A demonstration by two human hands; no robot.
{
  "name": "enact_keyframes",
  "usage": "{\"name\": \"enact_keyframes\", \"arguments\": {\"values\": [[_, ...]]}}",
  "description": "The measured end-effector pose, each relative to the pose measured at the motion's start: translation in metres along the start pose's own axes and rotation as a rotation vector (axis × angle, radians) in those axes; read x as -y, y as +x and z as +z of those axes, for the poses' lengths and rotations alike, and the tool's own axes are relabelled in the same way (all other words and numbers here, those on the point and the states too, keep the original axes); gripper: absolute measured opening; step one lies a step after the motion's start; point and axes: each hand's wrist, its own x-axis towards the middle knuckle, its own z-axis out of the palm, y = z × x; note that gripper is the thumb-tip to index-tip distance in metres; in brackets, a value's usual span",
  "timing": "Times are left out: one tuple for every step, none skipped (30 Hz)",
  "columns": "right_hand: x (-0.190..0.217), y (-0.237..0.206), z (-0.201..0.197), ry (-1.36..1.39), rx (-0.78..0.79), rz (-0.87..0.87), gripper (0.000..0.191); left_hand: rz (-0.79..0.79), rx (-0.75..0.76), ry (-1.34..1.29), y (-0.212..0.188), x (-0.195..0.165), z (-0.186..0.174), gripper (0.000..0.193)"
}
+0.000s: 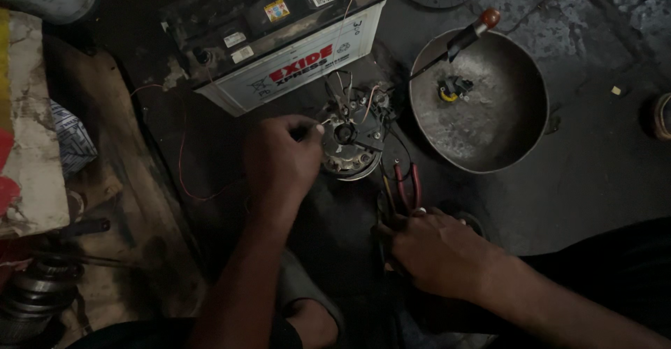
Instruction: The person connects wires to a car battery and tests an electrical component using a test light. They adjust connections and observe the test light illuminating to verify functionality.
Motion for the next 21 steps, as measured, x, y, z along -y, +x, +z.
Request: {"name": "enact_keyframes", "arguments": {"values": [[0.0, 0.0003, 0.0003, 0.005, -0.006, -0.002, 0.044, -0.019, 0.016, -0.001, -0.0001, 0.0001, 0.0, 0.02], [-0.0004, 0.0002, 0.0005, 0.011, -0.013, -0.004, 0.044, -0.029, 0.031, -0.002, 0.0, -0.0004, 0.0005, 0.02], [-0.0005, 0.0, 0.0008, 0.016, -0.019, -0.007, 0.044, -0.039, 0.045, -0.003, 0.0001, -0.001, 0.0009, 0.02], [-0.0003, -0.0004, 0.0012, 0.007, -0.037, -0.007, 0.044, -0.049, 0.058, -0.003, 0.0001, -0.0013, 0.0008, 0.02], [0.0004, -0.0013, 0.0018, -0.002, -0.055, -0.007, 0.045, -0.04, 0.065, 0.006, -0.0002, -0.0013, 0.0005, 0.019], [0.0004, -0.0023, 0.002, -0.011, -0.074, -0.008, 0.045, -0.031, 0.07, 0.016, -0.0001, -0.002, 0.0007, 0.019], [0.0011, -0.0024, 0.0022, -0.028, -0.072, -0.003, 0.045, -0.024, 0.074, 0.028, 0.0, -0.002, 0.0004, 0.019], [0.0018, -0.0026, 0.0023, -0.044, -0.069, 0.003, 0.044, -0.038, 0.07, 0.029, 0.0001, -0.0022, 0.0005, 0.019], [0.0022, -0.0028, 0.0022, -0.06, -0.066, 0.011, 0.044, -0.05, 0.068, 0.028, 0.0005, -0.0027, 0.0012, 0.019], [0.0021, -0.003, 0.0019, -0.053, -0.065, 0.014, 0.046, -0.062, 0.066, 0.027, 0.001, -0.0032, 0.0024, 0.019], [0.0019, -0.0031, 0.0015, -0.047, -0.065, 0.018, 0.047, -0.067, 0.067, 0.027, 0.0013, -0.0034, 0.0036, 0.019], [0.0017, -0.003, 0.0011, -0.039, -0.064, 0.022, 0.049, -0.072, 0.067, 0.027, 0.0016, -0.0033, 0.0047, 0.019], [0.0016, -0.0025, 0.0009, -0.034, -0.046, 0.017, 0.049, -0.078, 0.067, 0.029, 0.0016, -0.0025, 0.0053, 0.019], [0.0009, -0.0017, 0.0003, -0.029, -0.028, 0.013, 0.049, -0.073, 0.067, 0.029, 0.0019, -0.0019, 0.0062, 0.018], [0.0007, -0.0013, 0.0002, -0.023, -0.01, 0.008, 0.05, -0.068, 0.067, 0.029, 0.0019, -0.0008, 0.0068, 0.018], [0.0006, -0.0013, 0.0005, -0.026, -0.014, 0.014, 0.049, -0.063, 0.067, 0.028, 0.0019, 0.0003, 0.0071, 0.018], [0.0008, -0.0013, 0.001, -0.029, -0.019, 0.021, 0.048, -0.039, 0.042, 0.029, 0.0021, 0.0016, 0.007, 0.018], [0.0003, -0.0015, 0.0012, -0.032, -0.023, 0.027, 0.047, -0.016, 0.017, 0.031, 0.0024, 0.0023, 0.0072, 0.018], [0.0, -0.0015, 0.0014, -0.032, -0.033, 0.017, 0.047, 0.008, -0.009, 0.033, 0.0028, 0.0031, 0.0068, 0.018], [-0.0002, -0.0014, 0.0017, -0.03, -0.043, 0.007, 0.047, 0.024, -0.02, 0.028, 0.0031, 0.0038, 0.006, 0.018], [-0.0002, -0.0015, 0.002, -0.029, -0.052, -0.004, 0.047, 0.04, -0.03, 0.023, 0.0031, 0.0044, 0.005, 0.018]]}}
